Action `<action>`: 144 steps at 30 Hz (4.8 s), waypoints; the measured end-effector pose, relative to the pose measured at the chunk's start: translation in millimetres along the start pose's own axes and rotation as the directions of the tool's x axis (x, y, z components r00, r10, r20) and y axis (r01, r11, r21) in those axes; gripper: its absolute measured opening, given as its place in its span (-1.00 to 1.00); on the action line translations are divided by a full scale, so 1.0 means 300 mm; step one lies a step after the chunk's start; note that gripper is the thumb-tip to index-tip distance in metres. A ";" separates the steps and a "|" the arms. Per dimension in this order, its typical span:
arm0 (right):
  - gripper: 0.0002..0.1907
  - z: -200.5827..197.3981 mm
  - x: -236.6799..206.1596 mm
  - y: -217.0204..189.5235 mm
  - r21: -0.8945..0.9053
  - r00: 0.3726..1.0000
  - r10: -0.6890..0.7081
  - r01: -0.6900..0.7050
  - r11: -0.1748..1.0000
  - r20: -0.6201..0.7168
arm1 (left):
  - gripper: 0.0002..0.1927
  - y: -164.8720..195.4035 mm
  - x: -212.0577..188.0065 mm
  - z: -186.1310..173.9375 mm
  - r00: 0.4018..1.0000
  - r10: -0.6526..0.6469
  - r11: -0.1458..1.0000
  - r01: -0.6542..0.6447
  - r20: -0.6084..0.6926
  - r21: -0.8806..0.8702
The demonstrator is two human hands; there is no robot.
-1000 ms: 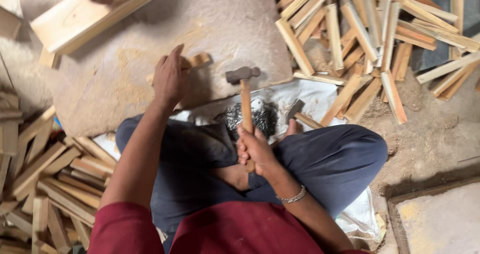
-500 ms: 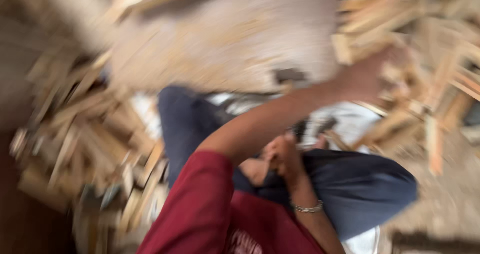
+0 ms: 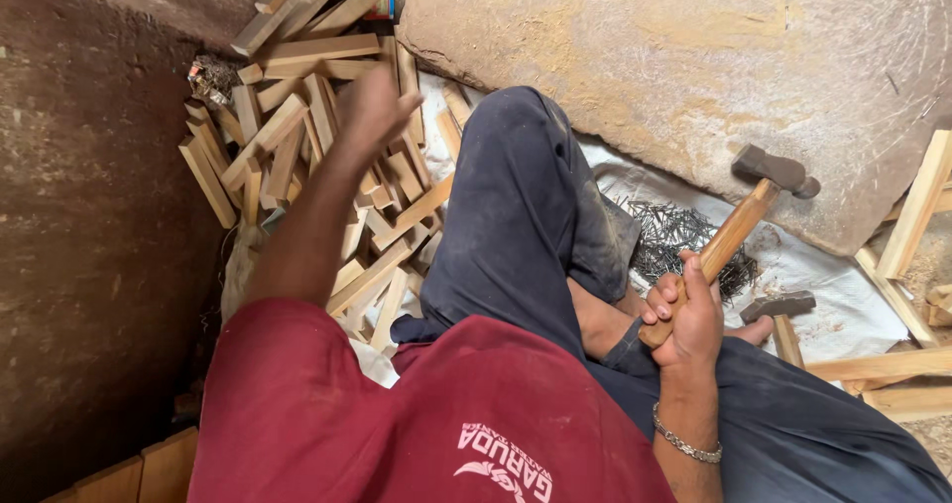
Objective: The person sits cross-legged on the floor and repeatedly hammers nails into small wooden blocks using a hammer. They pick up blocks from a pile, place them on a stone slab, drive nails in, and set the finished pieces aside.
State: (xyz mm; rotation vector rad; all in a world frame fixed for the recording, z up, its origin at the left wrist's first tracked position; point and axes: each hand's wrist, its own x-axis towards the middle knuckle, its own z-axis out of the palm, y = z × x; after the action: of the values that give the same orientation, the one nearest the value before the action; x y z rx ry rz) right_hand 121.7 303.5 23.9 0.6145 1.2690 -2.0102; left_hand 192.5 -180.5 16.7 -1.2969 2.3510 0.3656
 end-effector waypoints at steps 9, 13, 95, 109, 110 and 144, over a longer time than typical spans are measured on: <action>-0.72 -0.010 -0.001 0.021 -0.014 1.000 -0.003 0.004 1.000 0.010 | -0.61 -0.056 0.066 0.085 0.984 -0.162 0.982 0.154 0.067 0.109; -0.69 -0.027 -0.006 0.005 0.000 1.000 0.010 -0.010 1.000 0.000 | -0.76 -0.050 0.015 0.086 0.992 -0.087 0.964 0.062 -0.087 -0.258; -0.39 0.107 0.334 -0.265 -0.947 0.587 -0.778 0.321 -0.031 0.224 | -0.78 1.070 -0.255 0.363 0.439 0.899 0.307 -0.630 0.000 -0.713; -0.73 0.391 0.783 -0.381 -0.704 0.620 -0.381 0.431 -0.565 0.686 | -0.77 1.063 -0.296 0.456 0.206 0.960 0.279 -0.708 0.187 -0.649; -0.74 0.382 0.774 -0.371 -0.708 0.617 -0.394 0.418 -0.569 0.682 | -0.73 1.065 -0.295 0.453 0.209 0.958 0.287 -0.713 0.197 -0.640; -0.88 0.371 0.736 -0.351 -0.736 0.578 -0.461 0.468 -0.489 0.674 | -0.86 1.060 -0.311 0.478 0.240 0.965 0.254 -0.752 0.107 -0.608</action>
State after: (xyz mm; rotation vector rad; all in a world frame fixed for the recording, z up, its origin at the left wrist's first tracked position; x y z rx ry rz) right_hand -107.4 170.0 -19.9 -1.1139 2.8998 -0.5988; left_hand 0.9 116.7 -55.8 0.3163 2.3255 1.4711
